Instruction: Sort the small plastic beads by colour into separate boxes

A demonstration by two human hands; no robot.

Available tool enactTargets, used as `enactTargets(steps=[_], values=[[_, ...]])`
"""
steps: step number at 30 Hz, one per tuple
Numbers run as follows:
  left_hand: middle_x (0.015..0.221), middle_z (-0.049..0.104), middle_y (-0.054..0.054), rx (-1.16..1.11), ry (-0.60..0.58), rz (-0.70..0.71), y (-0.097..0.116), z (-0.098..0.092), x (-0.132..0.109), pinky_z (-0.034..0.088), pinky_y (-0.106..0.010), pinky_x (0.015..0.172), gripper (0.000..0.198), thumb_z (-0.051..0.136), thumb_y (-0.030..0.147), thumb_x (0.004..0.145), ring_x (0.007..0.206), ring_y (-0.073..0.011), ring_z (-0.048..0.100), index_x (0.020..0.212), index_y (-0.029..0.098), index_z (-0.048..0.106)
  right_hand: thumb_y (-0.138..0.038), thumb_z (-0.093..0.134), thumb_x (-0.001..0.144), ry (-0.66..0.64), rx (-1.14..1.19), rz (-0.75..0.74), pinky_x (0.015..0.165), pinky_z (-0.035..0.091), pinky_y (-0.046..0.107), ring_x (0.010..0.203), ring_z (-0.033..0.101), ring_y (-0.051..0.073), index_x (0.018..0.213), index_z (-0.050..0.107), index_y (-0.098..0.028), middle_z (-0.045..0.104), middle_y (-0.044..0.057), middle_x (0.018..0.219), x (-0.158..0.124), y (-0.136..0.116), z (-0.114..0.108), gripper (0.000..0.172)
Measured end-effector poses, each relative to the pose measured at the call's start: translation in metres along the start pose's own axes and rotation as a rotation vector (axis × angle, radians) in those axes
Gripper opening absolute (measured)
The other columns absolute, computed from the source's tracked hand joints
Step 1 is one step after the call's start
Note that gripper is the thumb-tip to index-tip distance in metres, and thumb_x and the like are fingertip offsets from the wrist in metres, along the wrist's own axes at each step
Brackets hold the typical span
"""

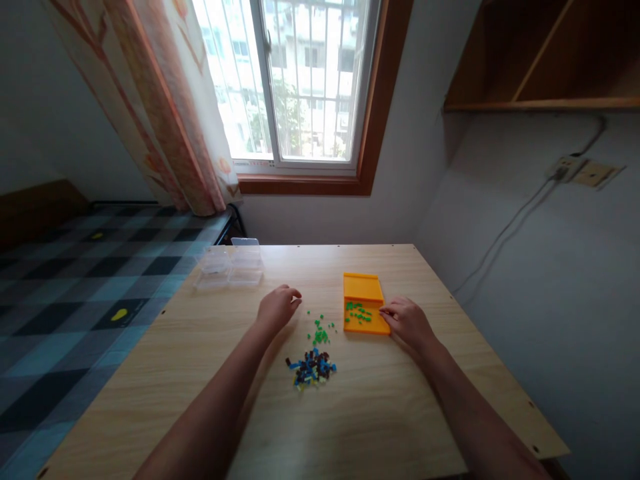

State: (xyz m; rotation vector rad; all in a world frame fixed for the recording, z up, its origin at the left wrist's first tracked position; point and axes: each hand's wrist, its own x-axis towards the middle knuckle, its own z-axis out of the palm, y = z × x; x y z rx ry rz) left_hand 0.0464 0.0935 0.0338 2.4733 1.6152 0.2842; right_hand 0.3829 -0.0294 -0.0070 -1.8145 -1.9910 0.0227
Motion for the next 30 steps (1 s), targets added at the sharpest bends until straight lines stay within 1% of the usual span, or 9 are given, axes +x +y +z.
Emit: enactTargets(steps=[2,4,8,10,13,16,19,26,30], values=[[0.108,0.072,-0.006,-0.012,-0.025,-0.004,-0.011,0.005,-0.005,0.048,-0.026,0.079,0.022,0.062,0.027,0.092,0.093,-0.02,0.069,0.105,0.022,0.078,-0.026,0.063,0.094,-0.022,0.012,-0.024,0.084,0.045,0.029,0.091,0.064,0.021,0.091,0.081,-0.023,0.076,0.006,0.091,0.001,-0.011,-0.001,0.018],[0.108,0.073,-0.005,-0.029,-0.044,0.012,-0.012,0.013,-0.01,0.048,-0.026,0.079,0.022,0.061,0.028,0.092,0.094,-0.0197,0.069,0.104,0.024,0.079,-0.027,0.063,0.095,-0.071,0.011,-0.067,0.084,0.044,0.029,0.092,0.064,0.021,0.092,0.081,-0.023,0.075,0.006,0.092,0.006,-0.031,-0.002,0.019],[0.105,0.073,-0.004,-0.064,-0.061,0.043,-0.003,0.026,-0.014,0.047,-0.026,0.078,0.021,0.061,0.028,0.092,0.091,-0.0186,0.068,0.1,0.025,0.08,-0.025,0.061,0.095,-0.283,-0.05,-0.193,0.085,0.042,0.028,0.093,0.063,0.02,0.096,0.082,-0.025,0.076,0.005,0.094,0.024,-0.078,-0.001,0.021],[0.106,0.072,-0.005,-0.079,-0.054,0.048,-0.001,0.029,-0.014,0.047,-0.026,0.079,0.021,0.061,0.028,0.092,0.092,-0.0186,0.068,0.101,0.025,0.08,-0.026,0.061,0.095,-0.318,-0.067,-0.201,0.085,0.042,0.029,0.096,0.063,0.02,0.097,0.082,-0.026,0.076,0.006,0.095,0.037,-0.097,0.005,0.021],[0.105,0.073,-0.005,-0.096,-0.037,0.048,-0.001,0.031,-0.012,0.047,-0.026,0.081,0.02,0.062,0.028,0.092,0.093,-0.0191,0.068,0.099,0.026,0.081,-0.028,0.061,0.095,-0.325,-0.095,-0.181,0.086,0.042,0.029,0.098,0.063,0.021,0.101,0.082,-0.024,0.076,0.008,0.099,0.056,-0.116,0.018,0.022],[0.103,0.073,-0.005,-0.111,-0.021,0.042,-0.001,0.033,-0.012,0.047,-0.027,0.081,0.02,0.062,0.029,0.092,0.092,-0.0194,0.068,0.096,0.025,0.081,-0.031,0.061,0.094,-0.338,-0.124,-0.164,0.084,0.042,0.029,0.098,0.064,0.022,0.1,0.082,-0.023,0.077,0.01,0.099,0.069,-0.126,0.03,0.023],[0.102,0.073,-0.006,-0.13,-0.016,0.046,-0.003,0.035,-0.012,0.048,-0.027,0.08,0.021,0.061,0.028,0.092,0.09,-0.0192,0.068,0.094,0.024,0.082,-0.032,0.061,0.092,-0.343,-0.148,-0.139,0.084,0.042,0.029,0.095,0.065,0.022,0.097,0.082,-0.021,0.077,0.01,0.098,0.071,-0.133,0.037,0.024],[0.1,0.076,-0.006,-0.19,-0.047,0.081,-0.015,0.037,-0.005,0.048,-0.025,0.086,0.022,0.06,0.024,0.091,0.095,-0.0191,0.068,0.096,0.023,0.082,-0.029,0.06,0.091,-0.332,-0.152,-0.101,0.085,0.043,0.028,0.098,0.067,0.022,0.101,0.083,-0.023,0.078,0.009,0.1,0.068,-0.136,0.043,0.025],[0.102,0.077,-0.006,-0.19,-0.057,0.08,-0.012,0.038,-0.004,0.049,-0.026,0.086,0.021,0.064,0.028,0.09,0.095,-0.0199,0.069,0.097,0.024,0.083,-0.027,0.059,0.092,-0.321,-0.144,-0.087,0.087,0.043,0.029,0.098,0.067,0.022,0.101,0.083,-0.024,0.079,0.01,0.1,0.069,-0.142,0.046,0.026]])
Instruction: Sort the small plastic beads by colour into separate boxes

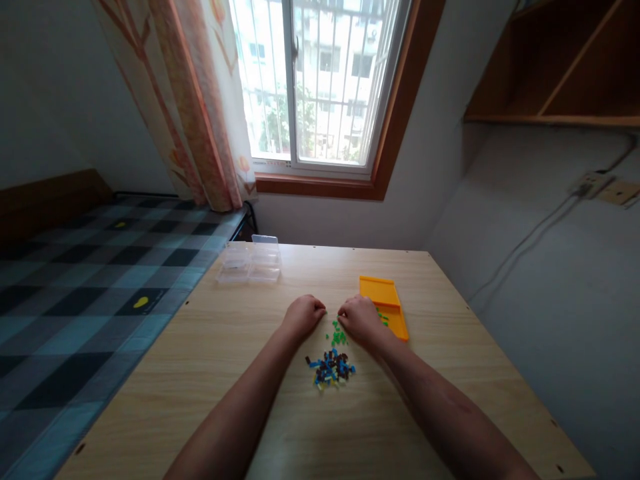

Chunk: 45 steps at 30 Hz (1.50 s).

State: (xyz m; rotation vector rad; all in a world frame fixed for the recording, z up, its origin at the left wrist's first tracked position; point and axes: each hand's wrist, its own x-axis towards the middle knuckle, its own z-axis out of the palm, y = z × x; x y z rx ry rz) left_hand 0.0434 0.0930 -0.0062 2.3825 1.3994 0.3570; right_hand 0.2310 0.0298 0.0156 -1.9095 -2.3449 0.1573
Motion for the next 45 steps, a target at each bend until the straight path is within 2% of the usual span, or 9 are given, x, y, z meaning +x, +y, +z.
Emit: enactTargets(steps=[5,11,15,20,28,33,38,42,45], values=[[0.101,0.077,-0.008,0.044,0.004,-0.025,0.011,0.001,0.001,0.05,-0.028,0.086,0.021,0.062,0.025,0.088,0.093,-0.0206,0.068,0.093,0.023,0.082,-0.025,0.06,0.091,0.013,0.025,0.053,0.087,0.043,0.028,0.1,0.067,0.022,0.1,0.083,-0.025,0.079,0.008,0.102,-0.004,0.011,-0.012,0.024],[0.09,0.076,-0.01,0.111,-0.049,-0.028,0.019,-0.004,0.003,0.049,-0.029,0.079,0.021,0.06,0.018,0.084,0.086,-0.0221,0.069,0.083,0.02,0.081,-0.03,0.058,0.095,0.047,0.08,0.256,0.081,0.045,0.024,0.1,0.069,0.018,0.108,0.081,-0.025,0.078,0.005,0.111,-0.045,0.083,-0.036,0.027],[0.094,0.075,-0.012,0.145,-0.044,-0.022,0.031,-0.007,0.003,0.049,-0.03,0.081,0.024,0.056,0.017,0.087,0.087,-0.022,0.068,0.084,0.018,0.08,-0.027,0.06,0.09,0.013,0.111,0.364,0.074,0.044,0.024,0.092,0.072,0.019,0.101,0.082,-0.025,0.08,0.005,0.102,-0.074,0.113,-0.031,0.025],[0.104,0.074,-0.008,0.139,-0.069,0.062,0.072,-0.006,0.009,0.05,-0.028,0.081,0.026,0.055,0.022,0.091,0.092,-0.0202,0.069,0.097,0.024,0.081,-0.024,0.06,0.084,-0.022,0.125,0.401,0.071,0.043,0.024,0.091,0.073,0.02,0.095,0.083,-0.027,0.08,0.005,0.098,-0.077,0.111,-0.015,0.026],[0.103,0.074,-0.007,0.194,-0.186,0.157,0.126,0.023,0.025,0.054,-0.029,0.079,0.023,0.058,0.023,0.088,0.089,-0.022,0.071,0.09,0.024,0.081,-0.025,0.06,0.086,0.038,0.108,0.4,0.078,0.046,0.026,0.095,0.071,0.021,0.101,0.082,-0.026,0.079,0.007,0.104,-0.068,0.109,0.0,0.026],[0.094,0.075,-0.012,0.236,-0.226,0.157,0.134,0.039,0.036,0.056,-0.034,0.082,0.023,0.058,0.021,0.087,0.089,-0.0268,0.072,0.092,0.02,0.081,-0.025,0.058,0.093,0.173,0.124,0.396,0.092,0.044,0.028,0.107,0.065,0.022,0.117,0.077,-0.023,0.075,0.008,0.115,-0.074,0.112,-0.002,0.031],[0.093,0.075,-0.014,0.235,-0.226,0.151,0.139,0.042,0.036,0.056,-0.034,0.082,0.02,0.062,0.019,0.084,0.088,-0.0277,0.072,0.091,0.018,0.081,-0.021,0.056,0.096,0.424,0.21,0.305,0.092,0.044,0.029,0.096,0.063,0.021,0.107,0.078,-0.02,0.073,0.009,0.1,-0.08,0.118,-0.001,0.025],[0.1,0.075,-0.008,0.176,-0.164,0.15,0.129,0.018,0.034,0.054,-0.029,0.081,0.021,0.061,0.022,0.088,0.091,-0.0227,0.071,0.094,0.023,0.081,-0.018,0.057,0.095,0.492,0.254,0.24,0.088,0.043,0.03,0.09,0.062,0.021,0.1,0.079,-0.019,0.072,0.008,0.092,-0.084,0.122,0.002,0.023],[0.107,0.073,-0.006,0.132,-0.083,0.128,0.1,-0.01,0.03,0.052,-0.028,0.084,0.026,0.057,0.023,0.093,0.093,-0.0194,0.069,0.104,0.025,0.08,-0.019,0.06,0.094,0.521,0.255,0.186,0.086,0.041,0.031,0.09,0.06,0.021,0.097,0.079,-0.02,0.072,0.007,0.09,-0.085,0.116,0.004,0.02]])
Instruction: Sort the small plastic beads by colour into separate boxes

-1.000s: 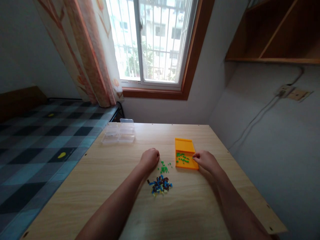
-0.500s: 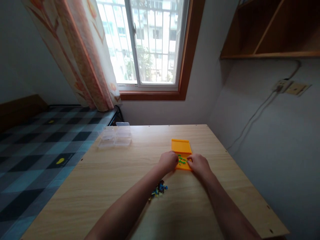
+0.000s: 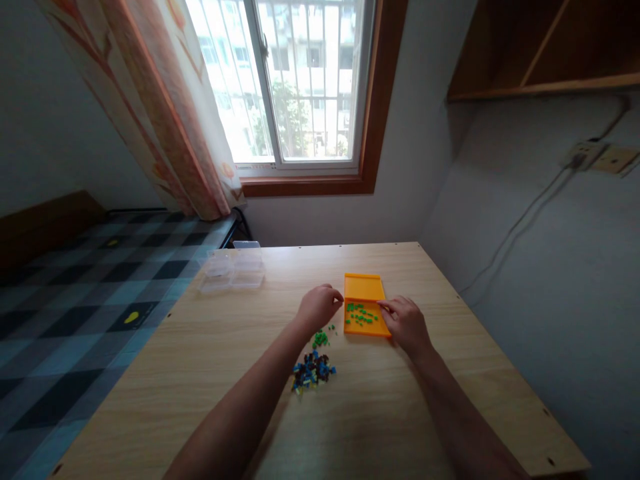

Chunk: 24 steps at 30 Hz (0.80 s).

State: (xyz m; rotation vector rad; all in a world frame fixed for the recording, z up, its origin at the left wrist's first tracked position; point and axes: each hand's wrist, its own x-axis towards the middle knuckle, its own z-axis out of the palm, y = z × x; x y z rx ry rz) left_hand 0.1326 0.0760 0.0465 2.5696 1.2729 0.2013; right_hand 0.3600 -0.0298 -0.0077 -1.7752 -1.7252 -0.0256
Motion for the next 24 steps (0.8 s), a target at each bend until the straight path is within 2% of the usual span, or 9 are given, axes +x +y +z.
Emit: enactTargets(steps=[3,5,7,10,13,19,24], values=[[0.105,0.073,-0.006,-0.03,0.017,-0.032,-0.038,-0.012,-0.017,0.051,-0.027,0.083,0.022,0.061,0.021,0.091,0.089,-0.0179,0.068,0.101,0.023,0.081,-0.022,0.066,0.093,0.016,-0.011,-0.045,0.086,0.037,0.033,0.092,0.057,0.022,0.096,0.08,-0.023,0.073,0.005,0.09,-0.002,-0.02,0.005,0.015],[0.099,0.074,-0.004,-0.05,-0.003,-0.048,-0.057,-0.01,-0.031,0.051,-0.026,0.08,0.019,0.066,0.02,0.087,0.085,-0.0171,0.068,0.098,0.023,0.081,-0.024,0.068,0.093,-0.027,-0.023,-0.088,0.086,0.034,0.034,0.093,0.055,0.023,0.096,0.08,-0.025,0.072,0.004,0.09,-0.003,-0.042,0.009,0.012],[0.097,0.074,-0.004,-0.068,-0.013,-0.073,-0.066,-0.001,-0.043,0.051,-0.025,0.078,0.019,0.067,0.018,0.085,0.083,-0.0169,0.068,0.097,0.023,0.081,-0.026,0.069,0.093,-0.117,-0.033,-0.154,0.086,0.032,0.035,0.095,0.054,0.023,0.096,0.08,-0.027,0.072,0.003,0.09,-0.004,-0.064,0.014,0.011],[0.1,0.075,-0.004,-0.083,0.015,-0.113,-0.066,0.012,-0.056,0.051,-0.028,0.082,0.023,0.064,0.018,0.086,0.088,-0.0188,0.069,0.101,0.024,0.081,-0.03,0.066,0.095,-0.259,-0.076,-0.226,0.084,0.03,0.036,0.096,0.053,0.023,0.091,0.079,-0.027,0.072,0.003,0.09,-0.002,-0.089,0.022,0.014],[0.106,0.075,-0.004,-0.093,0.031,-0.102,-0.062,0.017,-0.06,0.05,-0.029,0.087,0.026,0.063,0.019,0.086,0.096,-0.0206,0.069,0.104,0.026,0.081,-0.029,0.063,0.097,-0.355,-0.129,-0.236,0.082,0.029,0.036,0.096,0.053,0.023,0.088,0.079,-0.026,0.072,0.004,0.09,0.004,-0.1,0.029,0.018],[0.101,0.075,-0.003,-0.11,0.0,-0.025,-0.062,0.018,-0.054,0.05,-0.026,0.081,0.023,0.064,0.021,0.084,0.089,-0.0191,0.069,0.096,0.028,0.082,-0.029,0.06,0.098,-0.437,-0.152,-0.268,0.085,0.032,0.035,0.098,0.054,0.023,0.098,0.081,-0.029,0.074,0.006,0.093,0.022,-0.107,0.045,0.022],[0.097,0.073,-0.003,-0.116,0.022,-0.024,-0.067,0.021,-0.057,0.048,-0.026,0.078,0.022,0.061,0.022,0.087,0.087,-0.0179,0.068,0.092,0.027,0.082,-0.028,0.061,0.096,-0.489,-0.127,-0.325,0.086,0.035,0.033,0.098,0.055,0.023,0.099,0.082,-0.029,0.075,0.007,0.095,0.033,-0.112,0.053,0.022]])
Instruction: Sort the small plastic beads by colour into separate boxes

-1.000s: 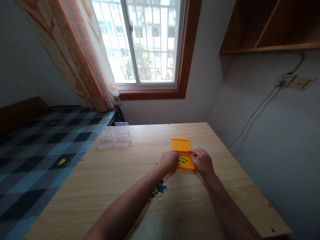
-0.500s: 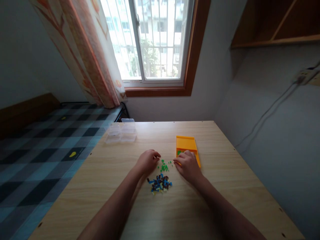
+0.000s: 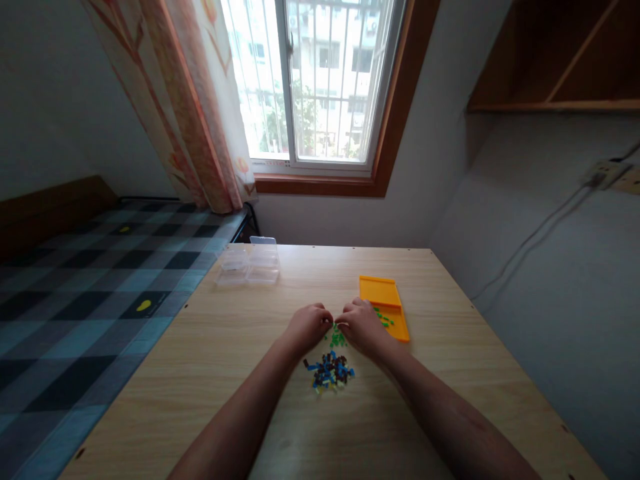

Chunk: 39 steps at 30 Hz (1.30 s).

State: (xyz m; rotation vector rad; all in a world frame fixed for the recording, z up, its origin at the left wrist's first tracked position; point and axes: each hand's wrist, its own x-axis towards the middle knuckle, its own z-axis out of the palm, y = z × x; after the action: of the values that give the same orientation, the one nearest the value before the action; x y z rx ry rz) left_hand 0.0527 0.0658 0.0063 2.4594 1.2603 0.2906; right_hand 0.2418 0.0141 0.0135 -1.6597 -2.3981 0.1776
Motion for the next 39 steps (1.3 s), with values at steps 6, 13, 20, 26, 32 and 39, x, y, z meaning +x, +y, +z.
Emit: enactTargets(steps=[6,13,20,26,32,39], values=[[0.095,0.072,-0.006,0.013,0.052,-0.093,-0.017,-0.01,-0.003,0.047,-0.028,0.076,0.019,0.062,0.02,0.087,0.085,-0.0194,0.067,0.089,0.023,0.081,-0.023,0.06,0.094,-0.029,-0.005,-0.016,0.086,0.036,0.032,0.097,0.056,0.022,0.093,0.082,-0.025,0.075,0.007,0.093,0.01,-0.006,0.004,0.022],[0.097,0.072,-0.005,-0.003,0.069,-0.078,0.0,-0.021,0.009,0.048,-0.027,0.076,0.018,0.063,0.024,0.091,0.083,-0.0172,0.066,0.094,0.024,0.081,-0.029,0.061,0.094,0.023,-0.019,0.167,0.088,0.037,0.029,0.098,0.059,0.019,0.094,0.081,-0.026,0.075,0.004,0.098,-0.01,0.024,-0.014,0.02],[0.101,0.073,-0.003,0.014,-0.004,0.046,0.06,-0.004,0.04,0.049,-0.025,0.078,0.018,0.065,0.026,0.089,0.087,-0.0174,0.068,0.097,0.029,0.081,-0.023,0.058,0.088,0.07,-0.094,0.548,0.076,0.038,0.031,0.089,0.064,0.023,0.088,0.082,-0.021,0.076,0.01,0.091,-0.058,0.102,-0.036,0.024],[0.102,0.074,-0.007,0.09,-0.086,0.06,0.094,0.023,0.073,0.052,-0.028,0.081,0.024,0.059,0.026,0.091,0.093,-0.0219,0.07,0.099,0.027,0.082,-0.025,0.06,0.085,0.02,-0.071,0.59,0.076,0.04,0.028,0.093,0.066,0.022,0.09,0.083,-0.026,0.078,0.007,0.093,-0.053,0.107,-0.023,0.023],[0.102,0.075,-0.01,0.15,-0.127,0.032,0.096,0.033,0.083,0.052,-0.032,0.084,0.024,0.061,0.025,0.089,0.096,-0.0256,0.07,0.102,0.025,0.082,-0.027,0.061,0.087,0.002,-0.018,0.584,0.08,0.043,0.028,0.096,0.068,0.022,0.096,0.083,-0.027,0.079,0.007,0.099,-0.046,0.107,-0.016,0.024],[0.101,0.076,-0.011,0.166,-0.162,0.01,0.098,0.029,0.087,0.053,-0.033,0.084,0.022,0.064,0.022,0.085,0.095,-0.0276,0.071,0.096,0.024,0.083,-0.027,0.061,0.088,0.059,0.037,0.557,0.086,0.043,0.028,0.101,0.066,0.022,0.099,0.082,-0.026,0.078,0.006,0.103,-0.05,0.11,-0.014,0.024]])
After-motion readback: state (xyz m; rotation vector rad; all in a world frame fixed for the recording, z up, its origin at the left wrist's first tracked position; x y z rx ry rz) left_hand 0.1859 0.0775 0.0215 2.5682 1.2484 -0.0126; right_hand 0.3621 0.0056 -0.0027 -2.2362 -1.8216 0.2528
